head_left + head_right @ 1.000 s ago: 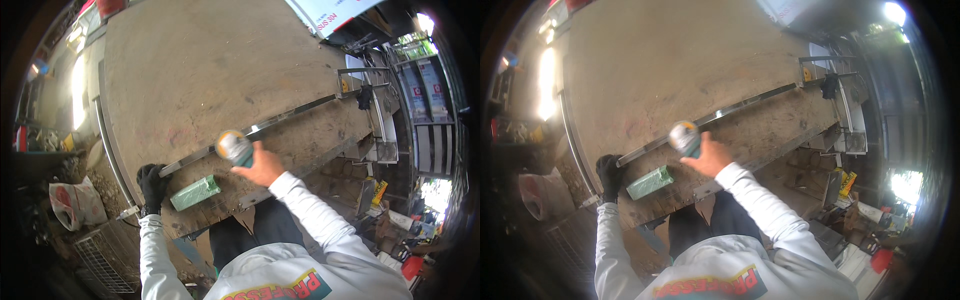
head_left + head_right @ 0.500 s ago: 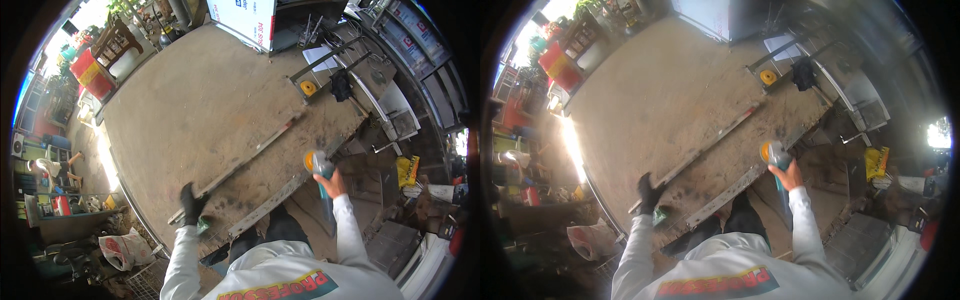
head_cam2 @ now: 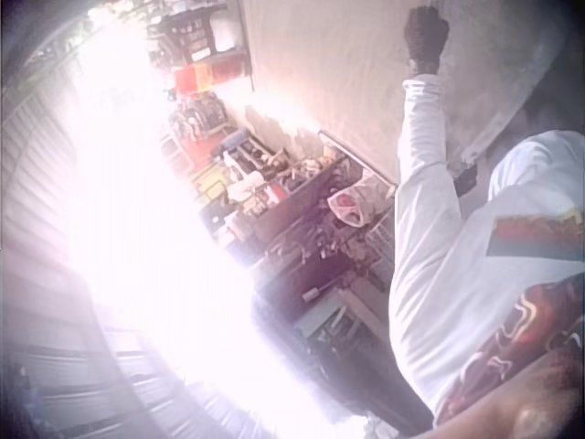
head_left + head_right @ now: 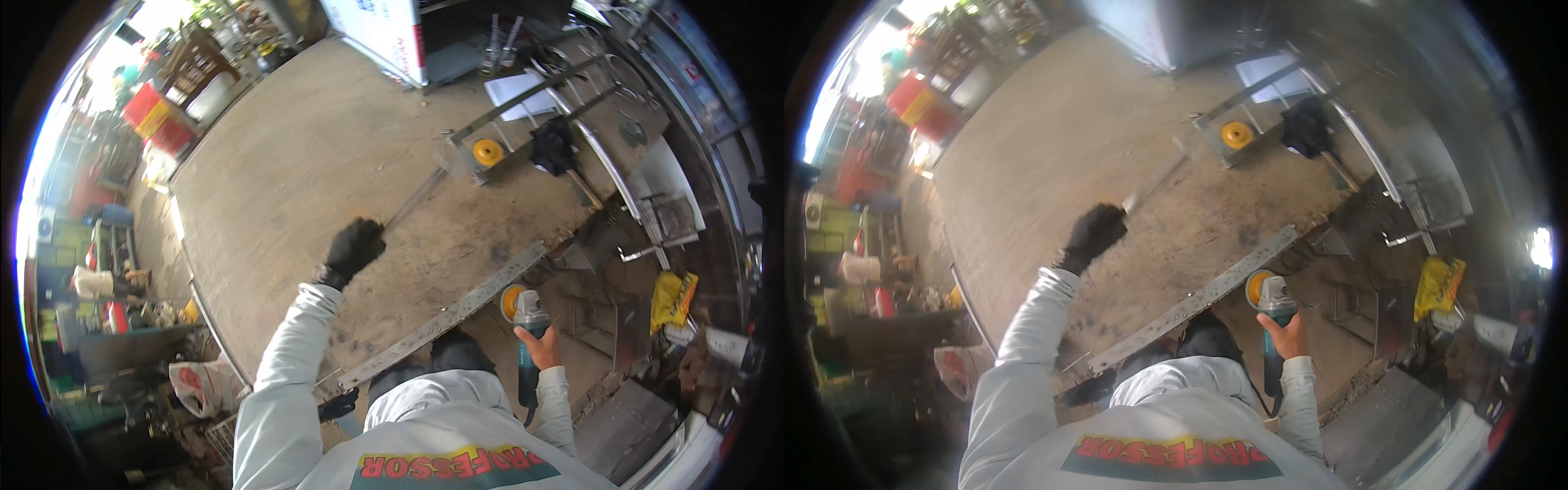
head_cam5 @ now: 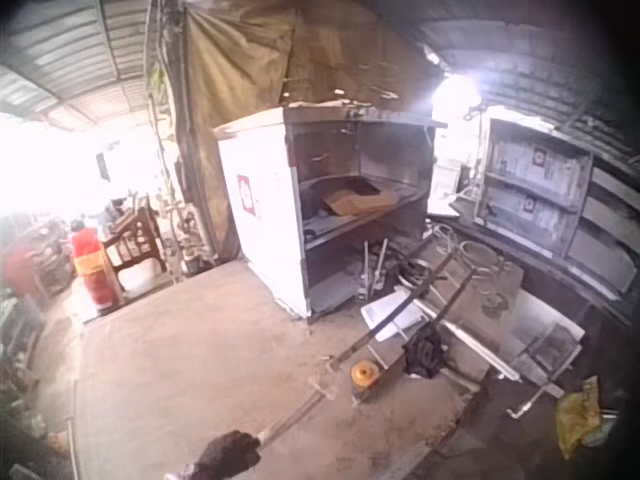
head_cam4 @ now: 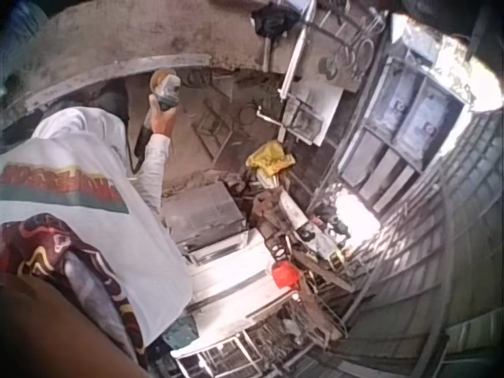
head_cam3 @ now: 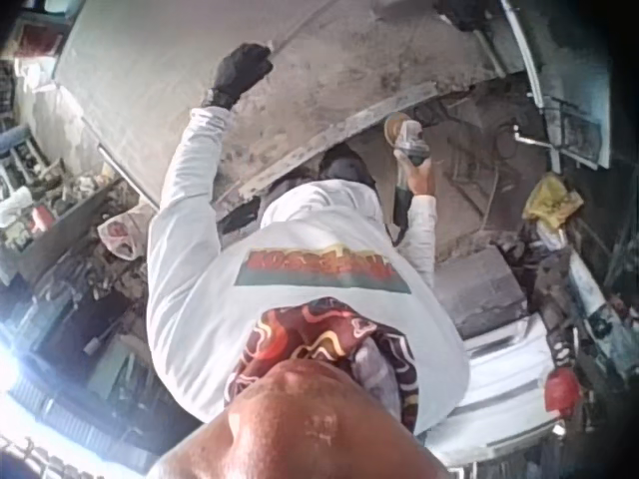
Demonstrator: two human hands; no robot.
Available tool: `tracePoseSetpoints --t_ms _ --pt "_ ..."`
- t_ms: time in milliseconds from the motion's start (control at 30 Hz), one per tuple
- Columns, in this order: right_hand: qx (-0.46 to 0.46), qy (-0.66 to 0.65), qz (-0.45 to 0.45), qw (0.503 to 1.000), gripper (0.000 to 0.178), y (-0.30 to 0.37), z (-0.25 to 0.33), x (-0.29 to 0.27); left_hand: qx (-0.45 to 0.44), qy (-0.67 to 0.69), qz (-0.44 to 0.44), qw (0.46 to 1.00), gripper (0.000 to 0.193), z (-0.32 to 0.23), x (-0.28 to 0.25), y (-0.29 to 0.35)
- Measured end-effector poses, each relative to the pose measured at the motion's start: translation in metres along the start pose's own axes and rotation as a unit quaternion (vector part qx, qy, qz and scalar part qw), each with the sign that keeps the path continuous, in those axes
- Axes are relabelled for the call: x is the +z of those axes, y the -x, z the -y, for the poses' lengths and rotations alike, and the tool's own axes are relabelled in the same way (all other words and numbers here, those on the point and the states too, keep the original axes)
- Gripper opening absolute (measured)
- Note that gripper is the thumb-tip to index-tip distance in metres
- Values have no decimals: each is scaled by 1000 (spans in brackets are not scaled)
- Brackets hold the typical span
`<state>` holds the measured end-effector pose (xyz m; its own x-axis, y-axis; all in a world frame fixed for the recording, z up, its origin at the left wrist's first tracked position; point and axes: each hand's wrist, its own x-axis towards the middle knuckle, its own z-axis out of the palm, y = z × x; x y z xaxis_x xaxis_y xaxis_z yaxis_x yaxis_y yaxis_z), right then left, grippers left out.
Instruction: The person uses an angle grinder with a polishing pad to smooth and polish a long metal bar on a workbench. They repeatedly move the grinder along the bar's length, flip the bar to work different sides, and finish by wiping the bar with a cloth.
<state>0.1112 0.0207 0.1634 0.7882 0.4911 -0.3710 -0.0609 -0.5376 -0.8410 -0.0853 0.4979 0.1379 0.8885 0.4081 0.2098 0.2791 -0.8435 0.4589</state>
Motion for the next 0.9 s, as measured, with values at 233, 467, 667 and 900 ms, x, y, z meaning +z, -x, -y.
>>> tracePoseSetpoints --t_ms 233,467,667,900 --pt "-25 53 56 997 71 -56 48 -10 -163 184 -182 952 8 -53 -315 -7" --pt "-40 39 94 994 83 -69 80 18 -149 361 -354 850 24 48 -363 204" --pt "-20 54 138 989 86 -59 88 45 -374 600 -394 588 36 186 -212 365" --pt "2 93 76 993 82 -21 74 10 -646 532 -387 388 35 163 -42 382"
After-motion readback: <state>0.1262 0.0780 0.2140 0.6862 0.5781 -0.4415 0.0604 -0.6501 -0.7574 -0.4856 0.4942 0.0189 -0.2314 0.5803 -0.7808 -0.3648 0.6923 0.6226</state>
